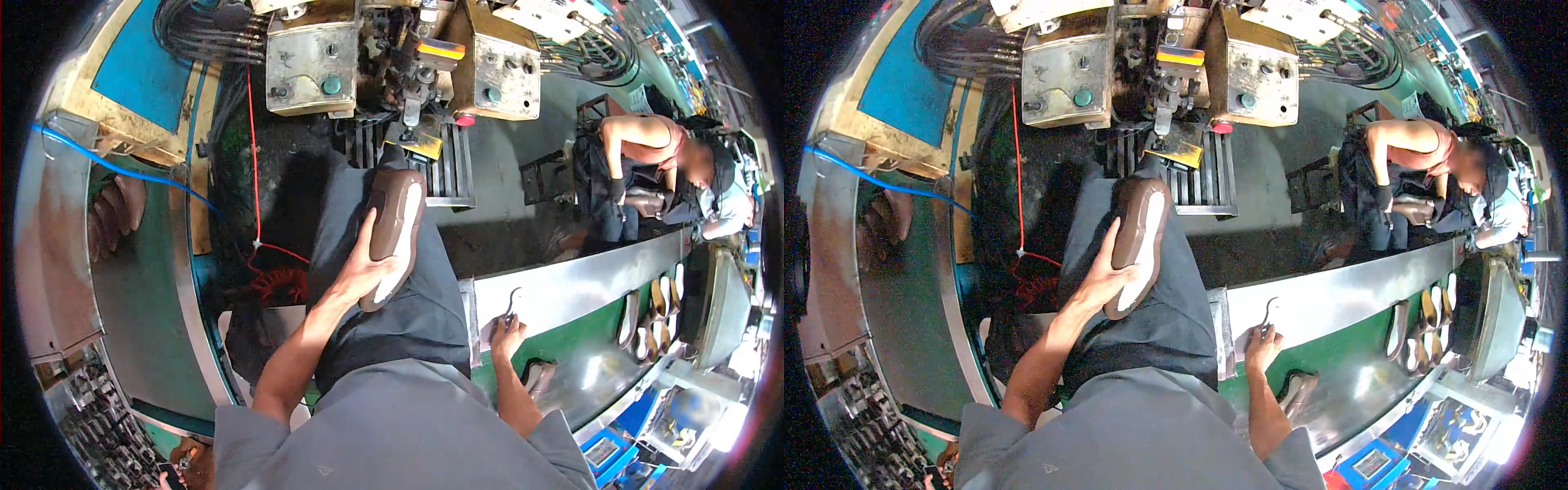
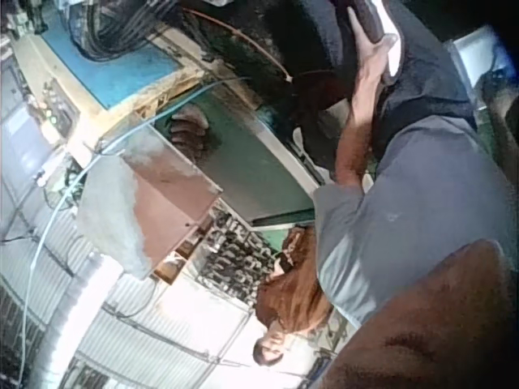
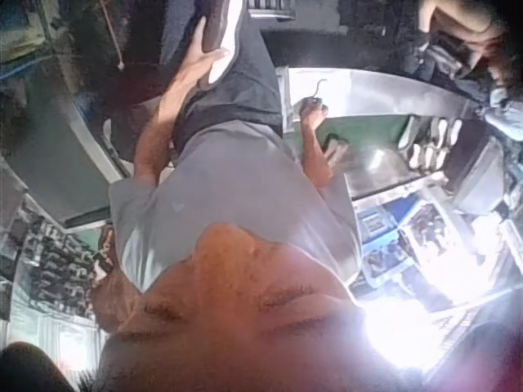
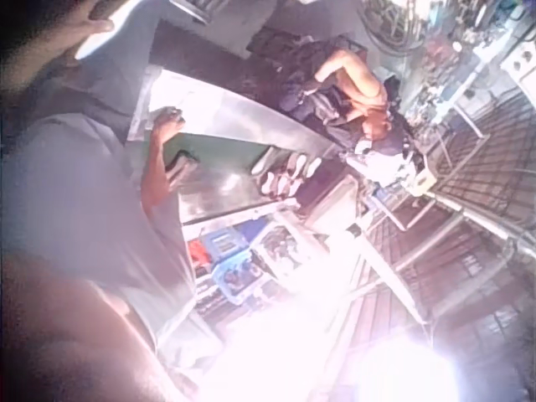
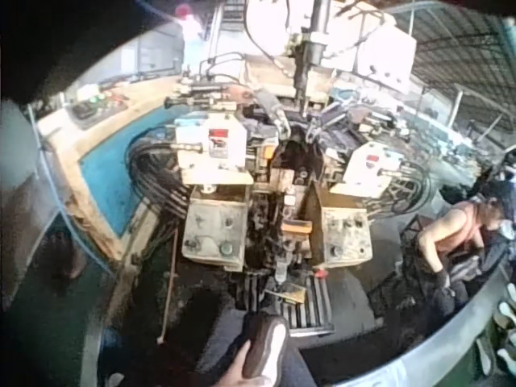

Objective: Operate a toe-lasting machine to pull the upper over the last and secure the sole.

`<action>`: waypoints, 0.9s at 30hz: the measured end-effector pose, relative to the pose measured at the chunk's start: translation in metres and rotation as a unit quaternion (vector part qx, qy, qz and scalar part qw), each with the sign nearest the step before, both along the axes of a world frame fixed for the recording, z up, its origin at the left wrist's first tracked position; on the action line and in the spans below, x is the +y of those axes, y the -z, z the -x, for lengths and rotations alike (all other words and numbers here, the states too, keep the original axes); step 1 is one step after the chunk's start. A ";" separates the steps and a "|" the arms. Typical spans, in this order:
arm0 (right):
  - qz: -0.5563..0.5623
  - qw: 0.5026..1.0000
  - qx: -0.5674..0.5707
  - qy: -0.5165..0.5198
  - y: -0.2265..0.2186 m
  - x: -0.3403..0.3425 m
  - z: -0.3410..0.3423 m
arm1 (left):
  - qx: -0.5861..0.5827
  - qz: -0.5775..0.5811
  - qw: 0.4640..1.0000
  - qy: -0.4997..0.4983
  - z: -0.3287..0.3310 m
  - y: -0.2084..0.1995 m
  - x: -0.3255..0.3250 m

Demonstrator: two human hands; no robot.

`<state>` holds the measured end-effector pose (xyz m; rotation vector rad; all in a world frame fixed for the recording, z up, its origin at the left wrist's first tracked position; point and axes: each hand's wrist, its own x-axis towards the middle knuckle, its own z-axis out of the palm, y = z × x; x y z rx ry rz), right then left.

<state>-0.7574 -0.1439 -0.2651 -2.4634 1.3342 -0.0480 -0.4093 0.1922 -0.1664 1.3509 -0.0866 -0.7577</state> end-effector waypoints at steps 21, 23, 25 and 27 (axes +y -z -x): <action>-0.581 0.596 -0.073 -0.549 -0.377 0.193 -0.381 | -0.064 0.104 0.990 -0.066 0.003 0.026 0.015; -0.400 0.680 -0.117 -0.603 -0.352 0.181 -0.375 | -0.031 0.091 0.993 -0.070 0.005 0.023 0.018; -0.270 0.740 -0.215 -0.577 -0.323 0.161 -0.377 | -0.032 0.062 0.995 -0.068 0.005 0.018 0.021; -0.260 0.762 -0.319 -0.500 -0.294 0.140 -0.382 | -0.003 0.086 0.995 -0.057 0.004 0.013 0.022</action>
